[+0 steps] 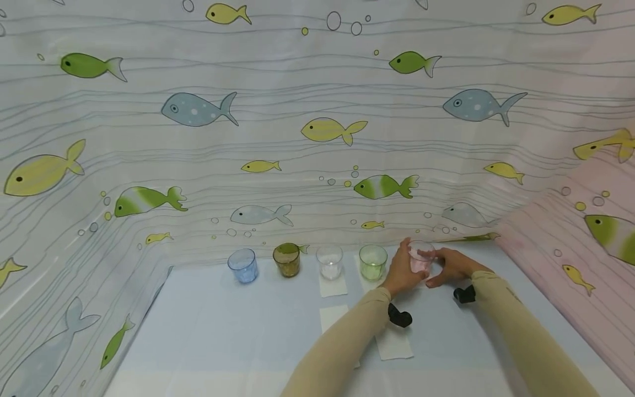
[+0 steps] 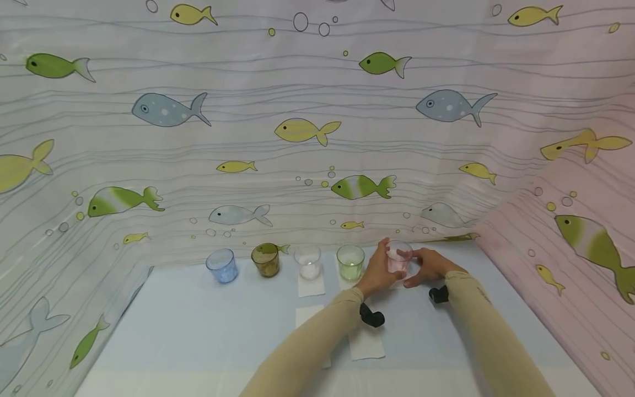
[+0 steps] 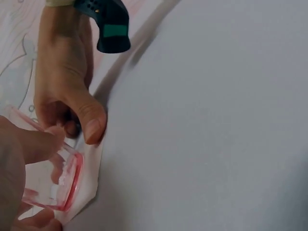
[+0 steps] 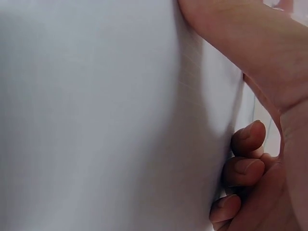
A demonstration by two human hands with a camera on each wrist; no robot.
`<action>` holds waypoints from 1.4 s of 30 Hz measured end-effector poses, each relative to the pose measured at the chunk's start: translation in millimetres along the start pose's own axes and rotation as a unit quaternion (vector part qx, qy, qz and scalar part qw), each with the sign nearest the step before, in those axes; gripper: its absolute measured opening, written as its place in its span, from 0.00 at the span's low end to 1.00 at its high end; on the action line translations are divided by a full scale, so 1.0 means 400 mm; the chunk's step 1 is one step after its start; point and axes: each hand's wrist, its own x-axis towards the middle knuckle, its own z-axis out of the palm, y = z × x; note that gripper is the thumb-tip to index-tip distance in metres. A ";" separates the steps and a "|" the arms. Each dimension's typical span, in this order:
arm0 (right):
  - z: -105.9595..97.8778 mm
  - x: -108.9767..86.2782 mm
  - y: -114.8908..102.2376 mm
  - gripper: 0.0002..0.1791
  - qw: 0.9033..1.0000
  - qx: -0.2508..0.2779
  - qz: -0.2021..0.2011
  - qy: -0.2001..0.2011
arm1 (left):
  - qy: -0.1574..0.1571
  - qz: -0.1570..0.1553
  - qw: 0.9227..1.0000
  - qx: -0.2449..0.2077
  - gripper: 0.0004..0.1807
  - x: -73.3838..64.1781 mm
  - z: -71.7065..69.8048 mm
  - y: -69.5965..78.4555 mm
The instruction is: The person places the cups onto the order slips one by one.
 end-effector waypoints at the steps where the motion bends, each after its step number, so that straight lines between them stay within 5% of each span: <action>1: 0.001 -0.002 0.001 0.61 1.000 0.003 -0.012 0.003 | 0.001 -0.002 1.000 0.007 0.57 -0.003 0.000 0.002; 9: -0.007 -0.011 -0.011 0.57 1.000 0.011 -0.029 0.002 | 0.026 0.037 0.997 0.066 0.63 -0.029 -0.020 0.070; 16: -0.005 -0.007 -0.001 0.47 1.000 0.000 -0.026 -0.001 | 0.054 0.097 0.993 0.035 0.57 -0.065 -0.049 0.141; 24: -0.010 -0.021 0.015 0.37 0.998 -0.020 -0.056 0.031 | -0.007 0.148 0.988 0.037 0.47 -0.131 -0.116 0.197; 28: -0.008 -0.027 0.014 0.43 0.998 -0.024 -0.042 0.034 | -0.016 0.171 0.984 0.034 0.45 -0.180 -0.160 0.194; 33: 0.006 -0.029 0.012 0.58 1.000 -0.013 -0.012 0.022 | 0.014 0.195 0.980 -0.026 0.41 -0.240 -0.223 0.181; 42: 0.003 -0.034 0.015 0.58 1.000 -0.026 -0.003 0.010 | 0.086 0.220 0.959 -0.159 0.32 -0.285 -0.372 0.184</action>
